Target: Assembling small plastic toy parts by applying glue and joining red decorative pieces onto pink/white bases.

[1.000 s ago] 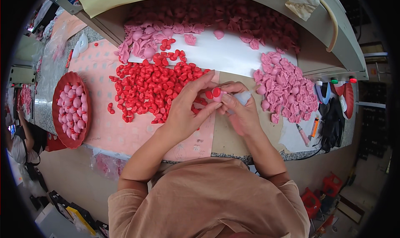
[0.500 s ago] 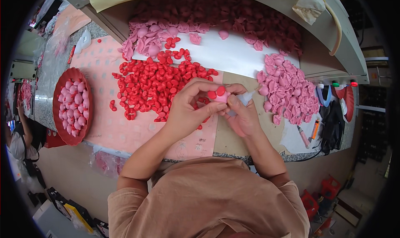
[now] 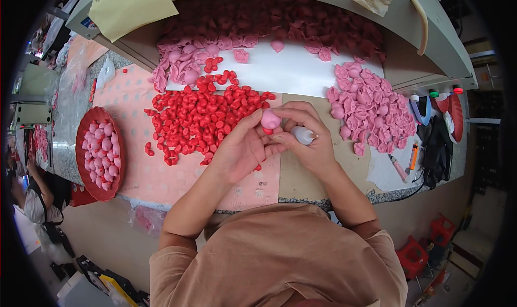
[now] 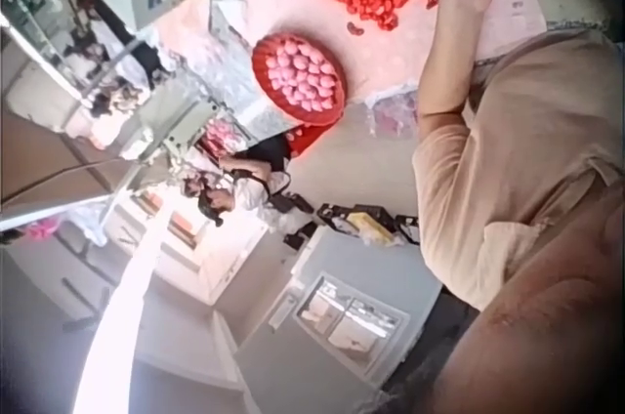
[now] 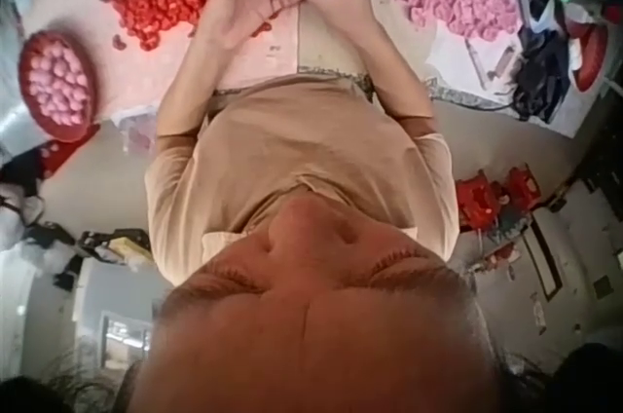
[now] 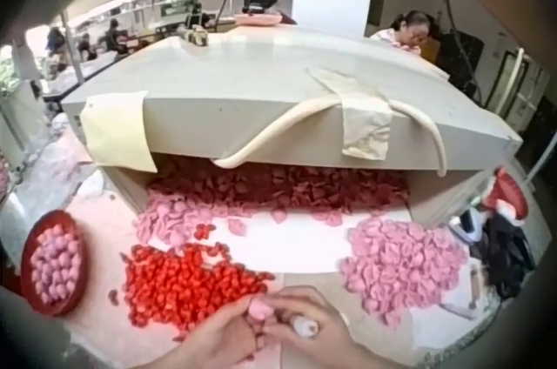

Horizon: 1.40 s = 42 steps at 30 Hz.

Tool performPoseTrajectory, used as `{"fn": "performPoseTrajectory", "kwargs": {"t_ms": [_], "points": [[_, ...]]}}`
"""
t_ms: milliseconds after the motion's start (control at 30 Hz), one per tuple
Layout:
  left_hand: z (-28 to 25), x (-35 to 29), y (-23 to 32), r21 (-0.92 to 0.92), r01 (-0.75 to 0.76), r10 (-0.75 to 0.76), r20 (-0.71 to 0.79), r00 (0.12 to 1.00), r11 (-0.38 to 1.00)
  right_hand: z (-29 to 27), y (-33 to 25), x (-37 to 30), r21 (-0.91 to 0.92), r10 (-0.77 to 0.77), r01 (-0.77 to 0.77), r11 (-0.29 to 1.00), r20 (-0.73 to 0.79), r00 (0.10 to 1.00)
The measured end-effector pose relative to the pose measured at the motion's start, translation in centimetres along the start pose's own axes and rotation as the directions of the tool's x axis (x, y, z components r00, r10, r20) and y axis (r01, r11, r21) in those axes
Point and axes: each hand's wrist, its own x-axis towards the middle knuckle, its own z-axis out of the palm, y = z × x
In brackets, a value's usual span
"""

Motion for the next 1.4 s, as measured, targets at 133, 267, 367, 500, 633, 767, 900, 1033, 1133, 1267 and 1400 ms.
{"fn": "performPoseTrajectory", "kwargs": {"t_ms": [133, 267, 367, 500, 633, 767, 900, 1033, 1133, 1267, 1400], "points": [[0.0, 0.1, 0.0, 0.037, 0.01, -0.01, 0.004, 1.0, 0.999, -0.2, -0.1, -0.1, -0.05, 0.021, -0.022, 0.999, -0.011, 1.0], [-0.5, 0.1, -0.3, 0.088, -0.012, 0.005, 0.08, 0.997, 0.996, -0.5, 0.1, 0.0, -0.162, -0.076, 0.083, 0.983, 0.046, 0.996], [0.0, 0.1, -0.2, 0.155, -0.049, 0.033, 0.108, 0.994, 0.987, -0.1, 0.0, -0.2, 0.128, 0.077, -0.076, 0.989, -0.001, 0.997], [-0.6, 0.4, -0.6, 0.18, -0.094, 0.072, 0.125, 0.99, 0.979, -0.1, 0.2, 0.1, 0.008, 0.063, -0.063, 0.998, -0.03, 0.998], [-0.9, 0.3, -0.6, 0.167, -0.099, 0.085, 0.094, 0.992, 0.981, -0.2, -0.2, 0.1, -0.208, -0.005, 0.0, 0.978, -0.022, 1.0], [-0.8, 0.3, -0.3, 0.235, -0.15, 0.13, 0.098, 0.987, 0.96, 0.2, -1.0, 0.0, -0.025, 0.108, -0.11, 0.994, -0.074, 0.991], [-1.3, 0.4, -0.5, 0.472, -0.246, 0.21, 0.128, 0.969, 0.846, -0.8, -0.8, 0.1, -0.241, -0.07, 0.076, 0.968, 0.031, 0.997], [-0.9, 0.4, -0.3, 0.516, -0.256, 0.202, 0.159, 0.966, 0.817, -0.6, -0.7, -0.2, -0.107, 0.01, -0.011, 0.994, -0.01, 1.0], [-0.6, 0.3, -0.4, 0.469, -0.249, 0.205, 0.144, 0.968, 0.847, -1.0, -0.8, 0.0, -0.097, 0.001, -0.002, 0.995, -0.009, 1.0], [-0.6, 0.2, -0.2, 0.612, -0.313, 0.253, 0.185, 0.95, 0.726, -1.3, -1.2, 0.1, -0.241, -0.08, 0.088, 0.967, 0.043, 0.996], [-1.0, 0.1, -0.6, 0.629, -0.351, 0.298, 0.192, 0.935, 0.694, -1.3, -1.2, -0.2, 0.021, 0.08, -0.079, 0.997, -0.009, 0.997]]}}
